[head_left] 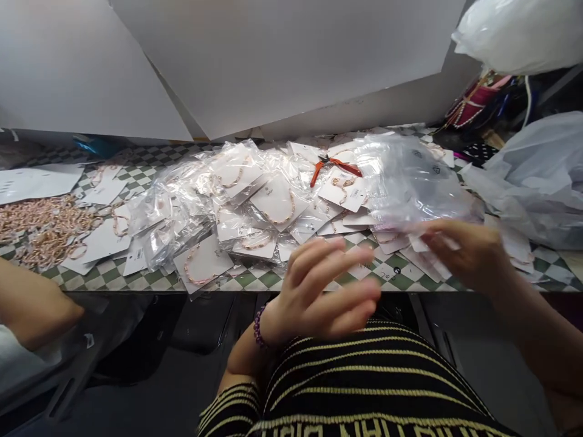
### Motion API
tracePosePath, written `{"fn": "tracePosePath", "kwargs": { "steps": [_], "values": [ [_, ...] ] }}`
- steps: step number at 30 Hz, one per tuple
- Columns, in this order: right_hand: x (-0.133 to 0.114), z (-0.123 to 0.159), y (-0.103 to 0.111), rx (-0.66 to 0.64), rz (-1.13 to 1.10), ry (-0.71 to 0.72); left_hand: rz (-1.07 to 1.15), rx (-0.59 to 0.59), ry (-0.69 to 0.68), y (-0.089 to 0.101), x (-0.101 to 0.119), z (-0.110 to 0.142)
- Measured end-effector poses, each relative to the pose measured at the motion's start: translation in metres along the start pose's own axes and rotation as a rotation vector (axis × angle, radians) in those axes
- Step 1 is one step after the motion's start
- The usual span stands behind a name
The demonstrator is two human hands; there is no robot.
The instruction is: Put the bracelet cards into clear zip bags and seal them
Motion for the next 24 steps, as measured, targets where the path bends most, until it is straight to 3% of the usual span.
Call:
{"fn": "tracePosePath", "kwargs": {
  "steps": [2, 3, 5, 7, 9, 13, 16, 18, 21, 24],
  "values": [
    [-0.03, -0.006, -0.01, -0.154, -0.211, 0.107, -0.067, -0.12, -0.001, -0.038, -0.032, -0.025],
    [-0.038, -0.01, -0.012, -0.218, -0.328, 0.11, -0.001, -0.191, -0.006, -0.052, -0.044, -0.035],
    [-0.038, -0.017, -0.011, -0.278, -0.599, 0.077, 0.208, -0.28, 0.139, -0.067, -0.066, -0.045],
    [-0.025, -0.023, -0.004, -0.279, -0.848, 0.033, 0.469, -0.25, 0.365, -0.069, -0.085, -0.044],
    [-0.006, -0.028, -0.001, -0.253, -0.918, -0.061, 0.663, -0.183, 0.573, -0.067, -0.098, -0.038],
    [0.022, -0.037, -0.005, -0.127, -0.944, -0.248, 0.757, -0.105, 0.744, -0.067, -0.112, -0.028],
    [0.016, -0.048, -0.02, -0.185, -1.133, -0.206, 0.772, -0.148, 0.79, -0.073, -0.116, -0.022],
    [0.015, -0.056, -0.027, -0.144, -1.103, -0.262, 0.797, -0.226, 0.791, -0.075, -0.116, -0.018],
    [0.015, -0.065, -0.029, 0.025, -0.98, -0.389, 0.842, -0.331, 0.685, -0.07, -0.115, -0.021],
    [0.011, -0.075, -0.034, 0.032, -0.957, -0.386, 1.023, -0.347, 0.577, -0.062, -0.12, -0.035]
  ]
}}
Point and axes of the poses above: each hand's wrist, its own z-axis away from the middle knuckle, its own y-axis out of the back of the hand, x = y × z, the point moved 5 cm from there along -z, towards the middle knuckle, and after that the axes turned 7 degrees about -x, right-handed, at the moved point
